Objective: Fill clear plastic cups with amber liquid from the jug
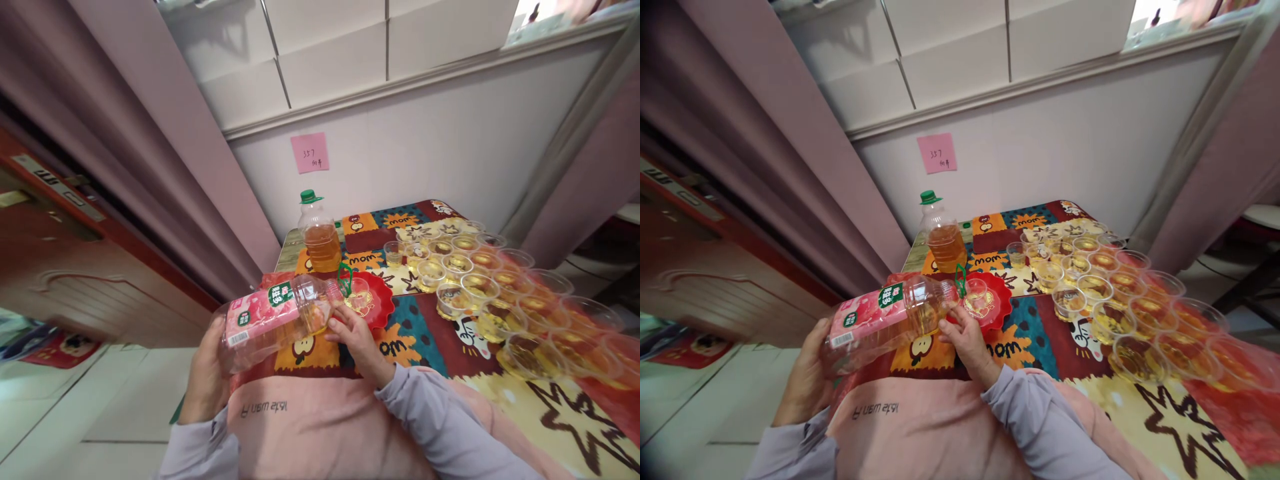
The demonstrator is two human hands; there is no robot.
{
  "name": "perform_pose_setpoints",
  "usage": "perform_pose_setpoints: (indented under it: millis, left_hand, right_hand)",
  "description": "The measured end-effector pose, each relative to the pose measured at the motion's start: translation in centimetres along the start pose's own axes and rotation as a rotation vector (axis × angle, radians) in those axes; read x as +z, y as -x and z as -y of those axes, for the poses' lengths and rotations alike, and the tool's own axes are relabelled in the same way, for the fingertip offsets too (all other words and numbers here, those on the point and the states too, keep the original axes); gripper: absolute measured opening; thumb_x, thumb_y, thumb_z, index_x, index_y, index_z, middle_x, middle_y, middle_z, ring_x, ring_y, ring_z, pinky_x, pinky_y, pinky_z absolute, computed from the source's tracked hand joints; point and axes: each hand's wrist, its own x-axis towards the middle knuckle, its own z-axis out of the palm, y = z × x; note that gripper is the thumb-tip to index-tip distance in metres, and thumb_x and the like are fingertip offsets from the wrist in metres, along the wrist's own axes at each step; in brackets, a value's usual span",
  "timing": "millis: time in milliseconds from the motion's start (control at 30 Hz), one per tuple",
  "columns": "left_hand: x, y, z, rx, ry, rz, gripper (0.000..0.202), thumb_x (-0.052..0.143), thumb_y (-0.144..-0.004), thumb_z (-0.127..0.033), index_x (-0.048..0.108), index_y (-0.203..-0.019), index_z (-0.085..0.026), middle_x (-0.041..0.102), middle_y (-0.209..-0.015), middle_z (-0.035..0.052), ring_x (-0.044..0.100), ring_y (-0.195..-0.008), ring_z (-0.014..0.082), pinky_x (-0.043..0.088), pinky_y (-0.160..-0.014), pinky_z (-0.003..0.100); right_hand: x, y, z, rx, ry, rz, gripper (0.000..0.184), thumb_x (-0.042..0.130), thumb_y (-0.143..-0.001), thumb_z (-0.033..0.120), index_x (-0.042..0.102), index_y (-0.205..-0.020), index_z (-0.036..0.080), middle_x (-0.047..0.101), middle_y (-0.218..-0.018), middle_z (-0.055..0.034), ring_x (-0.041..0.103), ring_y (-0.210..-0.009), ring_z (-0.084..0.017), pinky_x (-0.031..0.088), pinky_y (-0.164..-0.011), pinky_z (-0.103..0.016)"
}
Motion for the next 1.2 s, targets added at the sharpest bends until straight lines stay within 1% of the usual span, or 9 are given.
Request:
perform_pose_setpoints:
  millis: [133,267,400,500,700,833,1000,1067,1200]
  left_hand:
    - [0.7,0.2,-0.6,0.004,-0.001,-0.022,0.031,0.076,-0.087,-0.037,0.077,-0.114,-0.02,0.076,-0.067,-0.0003,0.073,-0.057,0.0225,0.064,-0.053,0.032]
    - [1.7,0.8,-1.3,-0.024,0.018,-0.04,0.026,0.072,-0.09,-0.031,0.077,-0.112,-0.018,0.071,-0.061,-0.002,0.067,-0.049,0.0187,0.061,-0.052,0.029]
    - [2.1,1.2,-1.7,-0.038,-0.023,-0.049,0.028,0.073,-0.091,-0.031,0.077,-0.115,-0.017,0.072,-0.062,-0.0012,0.064,-0.046,0.0163,0.057,-0.048,0.025]
    - [2.1,1.2,-1.9,-0.028,-0.059,-0.04,0.025,0.068,-0.094,-0.028,0.077,-0.115,-0.017,0.073,-0.064,-0.0008,0.064,-0.046,0.0152,0.054,-0.043,0.022]
    - [2.6,1.3,-2.1,-0.022,-0.073,-0.056,0.022,0.061,-0.099,-0.023,0.076,-0.113,-0.018,0.071,-0.063,-0.002,0.062,-0.044,0.0146,0.051,-0.04,0.021]
    - [2.7,1.2,-2.2,-0.013,-0.073,-0.035,0.023,0.06,-0.1,-0.023,0.076,-0.115,-0.018,0.071,-0.062,-0.0017,0.063,-0.044,0.0152,0.05,-0.039,0.021]
    - [3.2,1.3,-2.6,-0.017,-0.086,-0.073,0.016,0.059,-0.099,-0.022,0.075,-0.1,-0.017,0.072,-0.064,-0.0009,0.063,-0.044,0.0148,0.048,-0.039,0.02]
    - [3.5,1.4,-2.8,-0.019,-0.092,-0.078,0.016,0.059,-0.099,-0.021,0.074,-0.097,-0.017,0.073,-0.064,-0.0005,0.063,-0.044,0.0148,0.047,-0.038,0.02]
    - [3.9,1.7,-2.9,-0.013,-0.09,-0.071,0.017,0.057,-0.099,-0.02,0.074,-0.102,-0.017,0.071,-0.062,-0.0009,0.063,-0.043,0.0152,0.048,-0.039,0.02]
  right_hand:
    - [0.0,-0.2,-0.1,-0.001,-0.015,-0.03,0.071,0.09,-0.076,0.061,0.071,-0.135,0.026,0.069,-0.145,-0.0126,0.064,-0.138,-0.036,0.068,-0.086,-0.041]
    - [-0.1,-0.3,-0.2,0.002,-0.019,-0.028,0.072,0.091,-0.076,0.061,0.071,-0.135,0.025,0.069,-0.146,-0.0129,0.061,-0.141,-0.036,0.068,-0.085,-0.039]
    - [0.0,-0.4,-0.3,-0.001,-0.022,-0.041,0.075,0.091,-0.074,0.063,0.072,-0.135,0.023,0.068,-0.146,-0.0146,0.059,-0.142,-0.038,0.068,-0.085,-0.04]
    - [0.0,-0.5,-0.5,-0.002,-0.039,-0.072,0.079,0.092,-0.07,0.065,0.073,-0.134,0.023,0.068,-0.147,-0.0152,0.056,-0.145,-0.04,0.068,-0.085,-0.042]
    - [-0.1,-0.6,-0.6,0.003,-0.047,-0.06,0.081,0.092,-0.072,0.063,0.071,-0.138,0.023,0.066,-0.149,-0.0154,0.056,-0.146,-0.039,0.068,-0.086,-0.04]
    - [-0.1,-0.6,-0.5,-0.008,-0.046,-0.071,0.081,0.092,-0.071,0.065,0.072,-0.137,0.022,0.068,-0.147,-0.0152,0.054,-0.147,-0.04,0.068,-0.085,-0.039]
    - [-0.1,-0.6,-0.4,-0.006,-0.045,-0.06,0.078,0.091,-0.072,0.064,0.072,-0.134,0.022,0.068,-0.145,-0.0146,0.057,-0.143,-0.038,0.068,-0.083,-0.037]
    - [-0.1,-0.6,-0.4,-0.005,-0.046,-0.054,0.075,0.091,-0.073,0.063,0.073,-0.133,0.022,0.069,-0.144,-0.0143,0.058,-0.142,-0.037,0.068,-0.081,-0.035]
    - [-0.1,-0.6,-0.3,-0.004,-0.055,-0.058,0.074,0.091,-0.073,0.062,0.073,-0.134,0.022,0.069,-0.143,-0.0138,0.059,-0.142,-0.036,0.068,-0.081,-0.035]
